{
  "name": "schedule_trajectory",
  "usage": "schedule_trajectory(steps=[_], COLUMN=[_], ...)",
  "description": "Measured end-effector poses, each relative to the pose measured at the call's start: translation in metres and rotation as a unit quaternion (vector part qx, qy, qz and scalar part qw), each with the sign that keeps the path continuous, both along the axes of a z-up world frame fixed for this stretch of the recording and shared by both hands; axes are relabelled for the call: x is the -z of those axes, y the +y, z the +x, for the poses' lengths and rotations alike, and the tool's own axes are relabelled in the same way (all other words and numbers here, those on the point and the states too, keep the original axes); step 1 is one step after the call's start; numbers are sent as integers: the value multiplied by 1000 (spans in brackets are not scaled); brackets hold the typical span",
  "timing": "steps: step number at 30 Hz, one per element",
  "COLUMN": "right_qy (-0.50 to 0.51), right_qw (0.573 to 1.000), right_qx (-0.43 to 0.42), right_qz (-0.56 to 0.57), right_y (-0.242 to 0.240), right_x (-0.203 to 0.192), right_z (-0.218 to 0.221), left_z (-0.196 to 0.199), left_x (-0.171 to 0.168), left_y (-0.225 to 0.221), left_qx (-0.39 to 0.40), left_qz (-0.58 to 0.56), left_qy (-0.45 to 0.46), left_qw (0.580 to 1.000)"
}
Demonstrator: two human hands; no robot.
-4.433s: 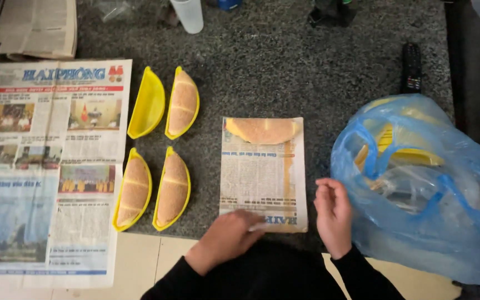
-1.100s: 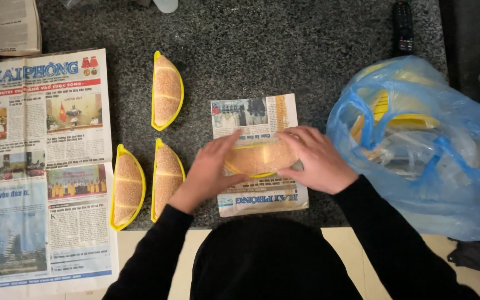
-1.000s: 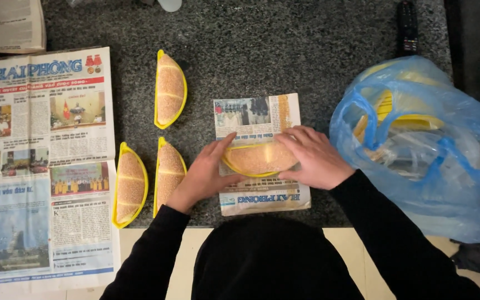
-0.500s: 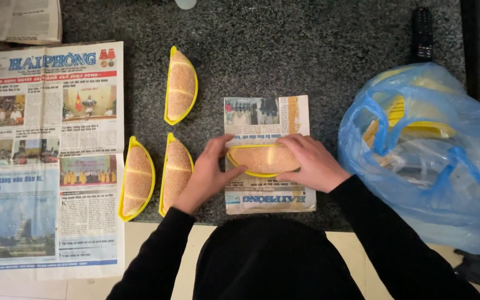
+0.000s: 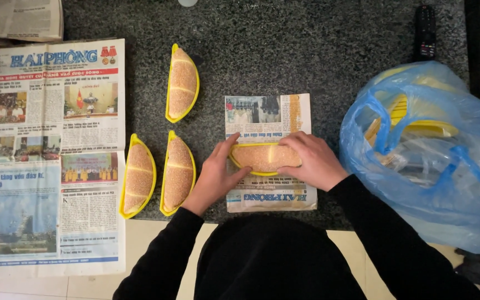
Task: Packaging food items by placing them in yellow plastic trays, wrapping them in newspaper, and placing them in a blue plastic bag.
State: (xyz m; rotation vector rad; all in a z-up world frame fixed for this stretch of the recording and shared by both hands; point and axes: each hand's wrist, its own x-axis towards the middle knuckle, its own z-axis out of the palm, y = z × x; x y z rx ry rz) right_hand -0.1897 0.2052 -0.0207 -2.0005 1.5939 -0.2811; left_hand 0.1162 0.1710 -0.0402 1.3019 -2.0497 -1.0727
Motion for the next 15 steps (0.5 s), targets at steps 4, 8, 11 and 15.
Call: schedule_trajectory(steps=[4,8,11,15], right_qy=[12,-29,-99,-304], right_qw=[999,999,995,938], right_qx=[18,13,25,166], right_qz=[-49,29,-3,16], right_y=[-2,-4,3,18], right_x=[32,21,-13,23], right_z=[7,11,5,-27], left_z=[3,12,12,-13], left_x=[2,17,-8,-40], left_y=[-15,-31,-31,-14], left_qx=[8,41,71,102], left_qz=[-6,33,34,-115], left_qy=[4,-28,-67,-136], left_qw=[1000,998,995,979])
